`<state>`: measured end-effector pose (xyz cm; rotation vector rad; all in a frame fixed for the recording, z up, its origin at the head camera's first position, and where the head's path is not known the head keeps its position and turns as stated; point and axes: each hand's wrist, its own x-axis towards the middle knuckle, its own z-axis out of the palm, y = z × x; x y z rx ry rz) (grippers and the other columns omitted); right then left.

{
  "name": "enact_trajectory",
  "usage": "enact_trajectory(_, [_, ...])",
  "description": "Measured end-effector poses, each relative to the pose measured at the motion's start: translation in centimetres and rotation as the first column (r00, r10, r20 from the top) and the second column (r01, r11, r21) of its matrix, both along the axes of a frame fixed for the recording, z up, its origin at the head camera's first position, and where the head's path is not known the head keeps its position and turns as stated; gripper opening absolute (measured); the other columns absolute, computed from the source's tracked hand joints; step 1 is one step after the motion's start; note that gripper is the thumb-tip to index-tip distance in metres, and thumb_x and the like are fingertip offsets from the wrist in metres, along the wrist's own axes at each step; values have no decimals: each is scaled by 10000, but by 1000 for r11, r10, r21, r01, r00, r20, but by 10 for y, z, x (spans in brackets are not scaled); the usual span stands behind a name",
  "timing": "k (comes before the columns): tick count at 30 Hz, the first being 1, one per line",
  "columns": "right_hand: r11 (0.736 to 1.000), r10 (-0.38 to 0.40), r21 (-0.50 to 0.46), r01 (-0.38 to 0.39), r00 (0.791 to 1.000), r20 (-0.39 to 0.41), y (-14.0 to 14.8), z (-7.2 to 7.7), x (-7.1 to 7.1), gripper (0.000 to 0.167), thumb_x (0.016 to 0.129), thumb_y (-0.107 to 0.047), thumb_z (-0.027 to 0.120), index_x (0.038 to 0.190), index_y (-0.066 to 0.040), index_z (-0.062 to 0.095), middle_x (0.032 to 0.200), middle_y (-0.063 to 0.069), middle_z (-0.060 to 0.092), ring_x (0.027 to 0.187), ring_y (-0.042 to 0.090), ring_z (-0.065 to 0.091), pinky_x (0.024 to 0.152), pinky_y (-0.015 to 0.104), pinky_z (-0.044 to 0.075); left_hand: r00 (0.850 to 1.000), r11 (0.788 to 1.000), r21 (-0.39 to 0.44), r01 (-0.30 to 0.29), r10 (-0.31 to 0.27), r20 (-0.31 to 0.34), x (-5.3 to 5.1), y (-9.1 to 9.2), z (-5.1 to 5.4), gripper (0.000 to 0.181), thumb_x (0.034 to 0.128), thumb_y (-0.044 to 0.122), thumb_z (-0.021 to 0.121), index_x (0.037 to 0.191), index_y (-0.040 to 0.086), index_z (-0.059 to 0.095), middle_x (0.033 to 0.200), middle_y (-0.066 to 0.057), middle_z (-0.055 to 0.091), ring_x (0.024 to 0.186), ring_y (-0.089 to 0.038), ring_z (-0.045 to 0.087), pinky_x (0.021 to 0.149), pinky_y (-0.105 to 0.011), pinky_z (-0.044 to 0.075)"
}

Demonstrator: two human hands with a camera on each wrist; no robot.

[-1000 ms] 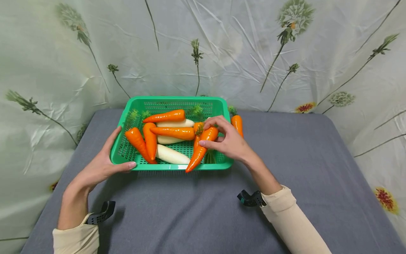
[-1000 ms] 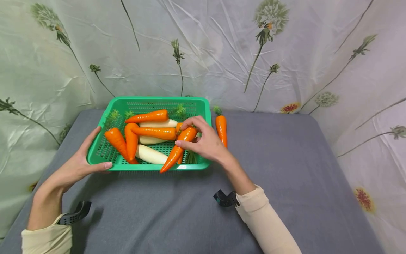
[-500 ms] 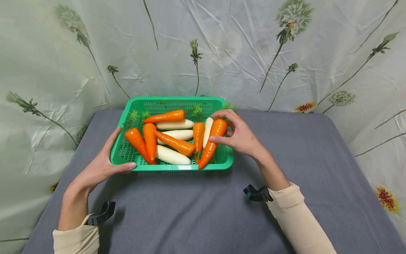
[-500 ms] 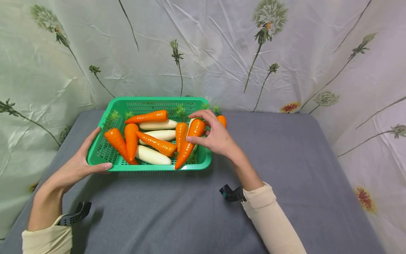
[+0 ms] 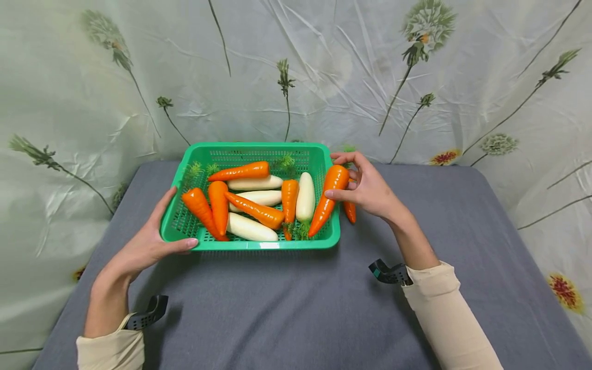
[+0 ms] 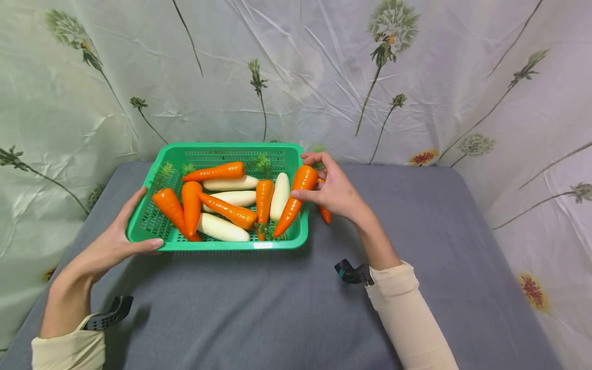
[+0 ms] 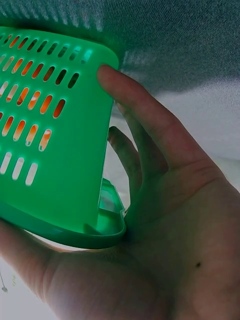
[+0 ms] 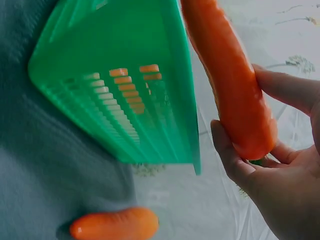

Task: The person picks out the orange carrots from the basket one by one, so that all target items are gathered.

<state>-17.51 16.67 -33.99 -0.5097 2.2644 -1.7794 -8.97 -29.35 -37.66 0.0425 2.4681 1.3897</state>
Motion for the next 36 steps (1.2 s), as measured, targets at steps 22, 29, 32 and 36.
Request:
enact_trajectory(22, [979, -171, 108, 174, 985, -37, 52, -9, -18, 569, 869, -72, 824, 1397, -55, 611, 1469, 80, 359, 1372, 401, 521, 838, 196, 572, 1000, 999, -37, -9, 9, -6, 0, -1, -1, 1210, 908, 237, 817, 1612, 527, -123, 1637, -207, 222, 1134, -159, 472, 887, -96, 337])
enact_trajectory(29, [975, -184, 123, 187, 982, -33, 64, -18, -26, 591, 870, -81, 824, 1417, -52, 604, 1474, 87, 400, 1412, 407, 475, 824, 203, 570, 1000, 1000, -26, -8, 7, -7, 0, 0, 1, 1205, 913, 238, 812, 1613, 525, -125, 1657, -212, 181, 1159, -196, 459, 886, -97, 340])
enact_trajectory(32, [973, -187, 134, 188, 982, -18, 67, -22, -28, 601, 873, -83, 821, 1426, -53, 588, 1496, 99, 384, 1416, 409, 478, 817, 201, 568, 1000, 1000, -28, -9, 9, -8, 1, 0, 1, 1205, 912, 238, 813, 1609, 532, -125, 1662, -211, 176, 1177, -215, 450, 886, -94, 337])
enact_trajectory(36, [973, -188, 136, 184, 982, 14, 72, -28, -30, 604, 886, -80, 812, 1438, -84, 567, 1547, 101, 339, 1417, 387, 488, 800, 212, 575, 1000, 999, -33, -8, 7, -8, 0, 0, 0, 1208, 909, 245, 816, 1608, 534, -126, 1666, -217, 179, 1215, -242, 434, 890, -94, 327])
